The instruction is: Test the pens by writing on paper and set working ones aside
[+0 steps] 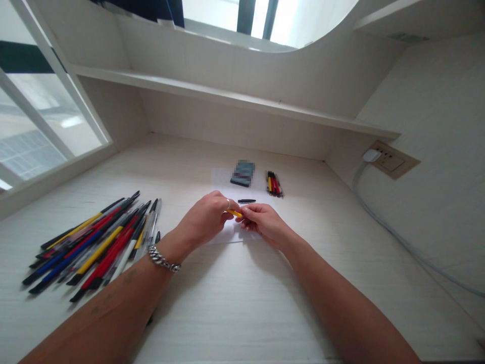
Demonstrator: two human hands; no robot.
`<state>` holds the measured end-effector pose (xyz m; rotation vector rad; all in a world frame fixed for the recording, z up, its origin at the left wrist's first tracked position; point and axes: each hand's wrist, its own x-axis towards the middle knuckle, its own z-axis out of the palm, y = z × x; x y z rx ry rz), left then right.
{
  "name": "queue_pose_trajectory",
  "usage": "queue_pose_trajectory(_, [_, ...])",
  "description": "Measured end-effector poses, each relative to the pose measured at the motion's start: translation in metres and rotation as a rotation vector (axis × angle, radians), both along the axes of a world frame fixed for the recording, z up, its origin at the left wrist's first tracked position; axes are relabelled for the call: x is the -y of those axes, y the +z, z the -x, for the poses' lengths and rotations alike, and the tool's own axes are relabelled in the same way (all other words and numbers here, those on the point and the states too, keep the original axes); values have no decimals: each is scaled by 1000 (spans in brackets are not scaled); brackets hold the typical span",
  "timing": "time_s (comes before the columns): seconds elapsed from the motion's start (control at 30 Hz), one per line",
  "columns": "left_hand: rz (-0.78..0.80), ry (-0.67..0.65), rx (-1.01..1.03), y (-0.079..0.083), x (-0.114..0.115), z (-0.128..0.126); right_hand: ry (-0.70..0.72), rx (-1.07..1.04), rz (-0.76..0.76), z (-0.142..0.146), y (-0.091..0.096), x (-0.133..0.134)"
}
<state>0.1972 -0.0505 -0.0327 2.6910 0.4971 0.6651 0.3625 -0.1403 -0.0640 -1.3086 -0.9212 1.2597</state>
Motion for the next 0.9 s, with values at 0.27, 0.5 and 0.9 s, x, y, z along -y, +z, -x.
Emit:
queue_pose_trajectory(0.27, [-11, 5, 37, 6, 4, 2, 44, -28, -6, 0, 2, 1])
queue_pose_trajectory(0.5, [81, 57, 81, -6, -6, 5, -51, 22, -1, -7, 3, 0])
queue_pose_trajectory(0.9, [272, 151, 38, -23, -18, 3, -142, 1206, -200, -12, 0, 6])
